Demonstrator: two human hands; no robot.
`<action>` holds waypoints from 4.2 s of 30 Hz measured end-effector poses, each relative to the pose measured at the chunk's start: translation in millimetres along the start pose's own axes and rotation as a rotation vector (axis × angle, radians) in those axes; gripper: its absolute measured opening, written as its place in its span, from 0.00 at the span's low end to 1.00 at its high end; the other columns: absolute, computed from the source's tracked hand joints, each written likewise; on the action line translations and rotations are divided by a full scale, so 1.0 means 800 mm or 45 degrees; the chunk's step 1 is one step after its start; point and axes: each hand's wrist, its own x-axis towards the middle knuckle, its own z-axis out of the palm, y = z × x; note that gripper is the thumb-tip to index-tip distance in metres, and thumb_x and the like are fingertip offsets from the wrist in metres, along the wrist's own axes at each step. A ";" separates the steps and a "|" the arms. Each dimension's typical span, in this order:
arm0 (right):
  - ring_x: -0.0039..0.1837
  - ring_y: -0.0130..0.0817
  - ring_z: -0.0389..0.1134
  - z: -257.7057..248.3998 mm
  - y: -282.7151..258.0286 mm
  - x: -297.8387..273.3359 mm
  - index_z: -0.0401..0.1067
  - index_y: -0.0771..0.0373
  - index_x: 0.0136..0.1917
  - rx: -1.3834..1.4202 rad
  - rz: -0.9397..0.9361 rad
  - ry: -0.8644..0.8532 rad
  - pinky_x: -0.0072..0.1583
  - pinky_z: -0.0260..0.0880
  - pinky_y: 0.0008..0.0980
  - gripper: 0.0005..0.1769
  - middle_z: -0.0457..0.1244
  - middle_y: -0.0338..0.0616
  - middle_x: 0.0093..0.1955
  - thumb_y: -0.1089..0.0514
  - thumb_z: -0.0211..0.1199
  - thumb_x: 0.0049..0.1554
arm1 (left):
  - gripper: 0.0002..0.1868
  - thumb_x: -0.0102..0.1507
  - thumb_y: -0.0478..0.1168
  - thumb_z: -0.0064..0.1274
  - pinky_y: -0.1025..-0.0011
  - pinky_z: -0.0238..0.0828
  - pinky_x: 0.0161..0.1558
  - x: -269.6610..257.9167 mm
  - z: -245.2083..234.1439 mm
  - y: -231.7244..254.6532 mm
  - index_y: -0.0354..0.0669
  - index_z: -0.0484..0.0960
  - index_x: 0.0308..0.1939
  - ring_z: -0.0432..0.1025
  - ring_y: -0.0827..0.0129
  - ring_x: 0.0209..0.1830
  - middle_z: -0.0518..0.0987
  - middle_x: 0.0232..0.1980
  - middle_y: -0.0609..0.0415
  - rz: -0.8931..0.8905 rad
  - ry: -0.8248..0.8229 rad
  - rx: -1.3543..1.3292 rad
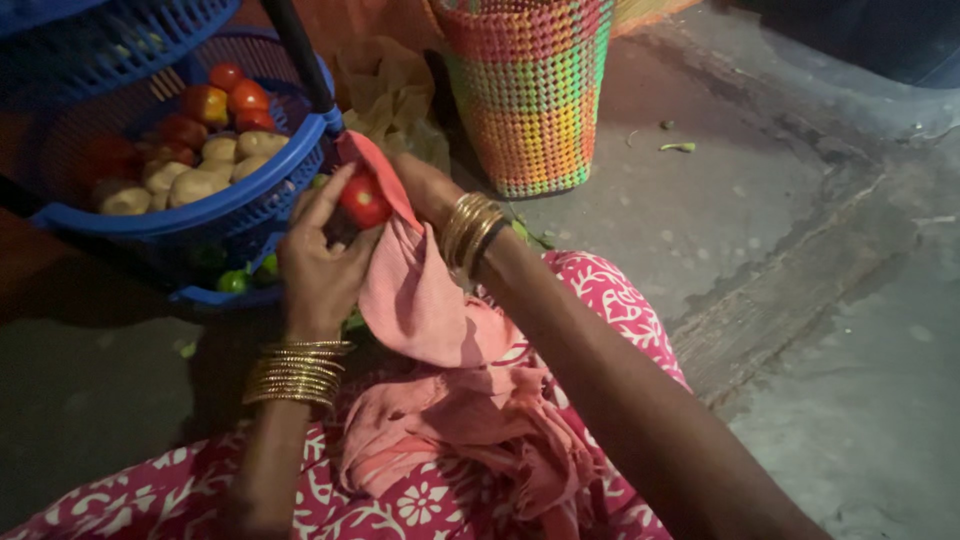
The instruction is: The person sits on the floor and wipes tomatoes and potatoes with a pink cloth. They pick each item from a blue basket, wipe it, and place it back into the basket.
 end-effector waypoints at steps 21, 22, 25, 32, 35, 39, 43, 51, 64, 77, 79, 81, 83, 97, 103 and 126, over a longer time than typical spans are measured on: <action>0.50 0.48 0.73 0.041 0.094 -0.054 0.64 0.63 0.67 -0.117 0.074 0.537 0.54 0.73 0.45 0.28 0.70 0.58 0.49 0.43 0.44 0.63 | 0.23 0.67 0.45 0.60 0.52 0.51 0.69 -0.030 0.021 -0.040 0.59 0.80 0.68 0.66 0.67 0.69 0.81 0.64 0.62 0.125 0.166 1.007; 0.50 0.47 0.73 0.043 0.081 -0.059 0.66 0.64 0.66 -0.191 -0.015 0.573 0.54 0.73 0.45 0.27 0.70 0.58 0.49 0.44 0.45 0.64 | 0.19 0.70 0.46 0.58 0.52 0.52 0.71 -0.026 0.021 -0.044 0.57 0.79 0.65 0.66 0.67 0.69 0.81 0.66 0.61 0.123 0.233 1.015; 0.50 0.43 0.73 0.037 0.065 -0.040 0.73 0.68 0.60 -0.355 -0.156 0.561 0.55 0.72 0.44 0.26 0.71 0.56 0.48 0.46 0.44 0.68 | 0.20 0.65 0.46 0.60 0.53 0.54 0.68 -0.020 0.011 -0.041 0.53 0.81 0.62 0.68 0.64 0.65 0.81 0.62 0.59 0.227 0.152 0.886; 0.53 0.34 0.72 -0.005 0.143 0.054 0.70 0.65 0.63 1.140 0.048 -0.228 0.57 0.72 0.34 0.19 0.71 0.44 0.52 0.49 0.55 0.67 | 0.29 0.58 0.47 0.65 0.68 0.69 0.59 -0.013 0.005 0.000 0.54 0.79 0.64 0.72 0.66 0.56 0.78 0.59 0.59 0.053 0.037 0.196; 0.44 0.38 0.72 -0.001 0.146 0.044 0.70 0.60 0.57 1.339 0.268 -0.424 0.47 0.72 0.37 0.20 0.70 0.45 0.44 0.42 0.59 0.64 | 0.29 0.58 0.47 0.66 0.65 0.67 0.57 -0.017 0.012 0.008 0.56 0.80 0.64 0.73 0.63 0.52 0.81 0.53 0.57 -0.010 0.095 0.430; 0.43 0.31 0.68 0.004 0.110 0.005 0.76 0.61 0.57 -0.778 0.063 0.079 0.46 0.70 0.33 0.18 0.68 0.44 0.43 0.47 0.57 0.62 | 0.28 0.62 0.43 0.63 0.59 0.62 0.63 -0.025 0.011 0.017 0.53 0.79 0.67 0.74 0.57 0.60 0.81 0.59 0.55 0.142 0.267 0.910; 0.41 0.30 0.66 0.032 0.084 -0.032 0.77 0.72 0.50 -0.042 0.047 0.319 0.45 0.69 0.32 0.22 0.68 0.46 0.39 0.50 0.53 0.64 | 0.29 0.62 0.37 0.61 0.55 0.61 0.64 -0.021 -0.004 0.025 0.45 0.76 0.68 0.72 0.52 0.64 0.78 0.66 0.48 0.170 0.255 0.823; 0.48 0.52 0.72 0.044 -0.013 -0.081 0.80 0.60 0.47 -0.873 -0.558 0.647 0.50 0.72 0.43 0.16 0.70 0.56 0.50 0.46 0.65 0.59 | 0.33 0.59 0.22 0.57 0.60 0.69 0.66 -0.003 -0.026 0.037 0.41 0.75 0.69 0.70 0.49 0.69 0.74 0.67 0.41 0.001 0.266 0.456; 0.48 0.59 0.72 0.072 -0.099 0.050 0.66 0.45 0.66 -1.295 -0.633 0.194 0.48 0.72 0.55 0.34 0.70 0.54 0.44 0.43 0.71 0.47 | 0.41 0.60 0.19 0.48 0.64 0.70 0.68 0.137 -0.074 -0.095 0.39 0.57 0.77 0.67 0.53 0.73 0.69 0.73 0.45 -0.054 0.089 0.239; 0.43 0.54 0.74 0.080 0.009 0.138 0.68 0.55 0.51 -1.313 -0.771 0.369 0.40 0.72 0.52 0.13 0.71 0.49 0.44 0.45 0.56 0.61 | 0.31 0.64 0.25 0.49 0.60 0.72 0.59 0.155 -0.056 -0.166 0.35 0.67 0.72 0.78 0.52 0.55 0.83 0.56 0.40 -0.241 0.132 0.592; 0.44 0.55 0.73 0.077 0.017 0.129 0.68 0.53 0.51 -1.212 -0.809 0.400 0.40 0.71 0.52 0.14 0.71 0.46 0.47 0.42 0.53 0.63 | 0.30 0.63 0.25 0.50 0.60 0.72 0.58 0.155 -0.055 -0.159 0.35 0.69 0.71 0.78 0.51 0.55 0.82 0.56 0.38 -0.236 0.126 0.642; 0.45 0.55 0.73 0.071 0.022 0.118 0.69 0.51 0.51 -1.222 -0.748 0.394 0.42 0.72 0.52 0.17 0.71 0.43 0.48 0.38 0.51 0.65 | 0.29 0.63 0.25 0.50 0.60 0.73 0.58 0.153 -0.055 -0.153 0.35 0.72 0.69 0.78 0.52 0.55 0.82 0.56 0.38 -0.202 0.114 0.645; 0.43 0.56 0.73 0.063 0.021 0.104 0.70 0.51 0.53 -1.216 -0.726 0.337 0.41 0.71 0.53 0.19 0.71 0.46 0.48 0.37 0.50 0.64 | 0.27 0.63 0.24 0.49 0.62 0.73 0.60 0.150 -0.053 -0.148 0.34 0.73 0.67 0.80 0.56 0.55 0.84 0.55 0.41 -0.131 0.106 0.593; 0.59 0.40 0.71 -0.165 -0.145 -0.143 0.61 0.72 0.76 -0.197 -0.453 -0.732 0.60 0.73 0.41 0.29 0.68 0.58 0.64 0.47 0.55 0.73 | 0.19 0.67 0.20 0.47 0.68 0.77 0.58 0.111 -0.034 -0.121 0.40 0.80 0.59 0.78 0.59 0.58 0.78 0.59 0.44 0.327 0.261 0.458; 0.53 0.35 0.71 -0.182 -0.026 -0.219 0.64 0.71 0.70 0.446 -0.475 -0.003 0.50 0.72 0.33 0.29 0.64 0.60 0.68 0.47 0.55 0.63 | 0.19 0.65 0.23 0.49 0.57 0.73 0.57 -0.009 -0.001 -0.115 0.44 0.82 0.55 0.74 0.52 0.58 0.76 0.55 0.47 0.347 0.045 0.607; 0.55 0.54 0.73 -0.080 0.196 -0.089 0.60 0.50 0.72 -1.263 -0.058 -0.712 0.56 0.73 0.48 0.38 0.70 0.50 0.56 0.42 0.67 0.52 | 0.31 0.51 0.54 0.64 0.51 0.70 0.56 -0.139 0.016 -0.109 0.55 0.79 0.57 0.73 0.45 0.56 0.78 0.56 0.42 -0.627 -0.959 0.782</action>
